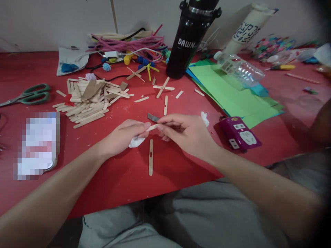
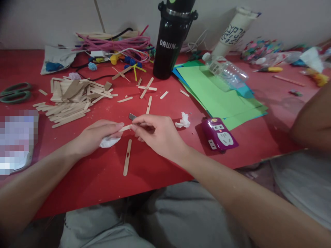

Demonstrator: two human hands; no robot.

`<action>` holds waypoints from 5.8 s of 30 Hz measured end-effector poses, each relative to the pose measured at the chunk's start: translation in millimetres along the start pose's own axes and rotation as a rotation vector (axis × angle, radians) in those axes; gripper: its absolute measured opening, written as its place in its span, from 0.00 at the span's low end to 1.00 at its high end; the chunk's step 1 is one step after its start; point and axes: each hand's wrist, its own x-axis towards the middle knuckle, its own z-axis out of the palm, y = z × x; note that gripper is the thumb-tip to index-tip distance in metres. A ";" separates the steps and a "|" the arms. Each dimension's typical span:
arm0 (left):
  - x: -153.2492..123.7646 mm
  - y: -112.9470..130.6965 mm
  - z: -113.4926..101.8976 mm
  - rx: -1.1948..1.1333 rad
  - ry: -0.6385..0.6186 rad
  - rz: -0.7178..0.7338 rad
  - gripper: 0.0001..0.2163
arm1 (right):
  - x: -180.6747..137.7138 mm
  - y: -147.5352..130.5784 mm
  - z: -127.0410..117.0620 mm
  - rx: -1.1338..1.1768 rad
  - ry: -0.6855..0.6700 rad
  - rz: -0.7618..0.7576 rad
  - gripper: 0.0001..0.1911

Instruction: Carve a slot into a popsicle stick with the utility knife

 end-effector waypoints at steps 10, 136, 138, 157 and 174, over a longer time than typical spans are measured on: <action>-0.8 -0.5 -1.6 -0.038 -0.053 0.046 0.20 | 2.1 2.9 -5.8 -0.226 0.063 -0.074 0.08; 1.9 -10.6 -7.4 -0.223 -0.153 0.127 0.21 | -2.5 -7.2 -9.3 -0.220 0.233 -0.126 0.06; 1.5 -8.5 -7.1 -0.187 -0.159 0.135 0.20 | -3.1 -8.5 -7.8 -0.315 0.190 -0.190 0.08; -3.3 -1.6 -0.6 0.060 -0.235 0.186 0.17 | -2.4 -8.3 2.2 -0.285 0.020 -0.150 0.07; -2.0 -6.0 -1.3 0.041 -0.188 0.209 0.17 | -2.3 -0.6 2.4 -0.391 -0.011 -0.393 0.05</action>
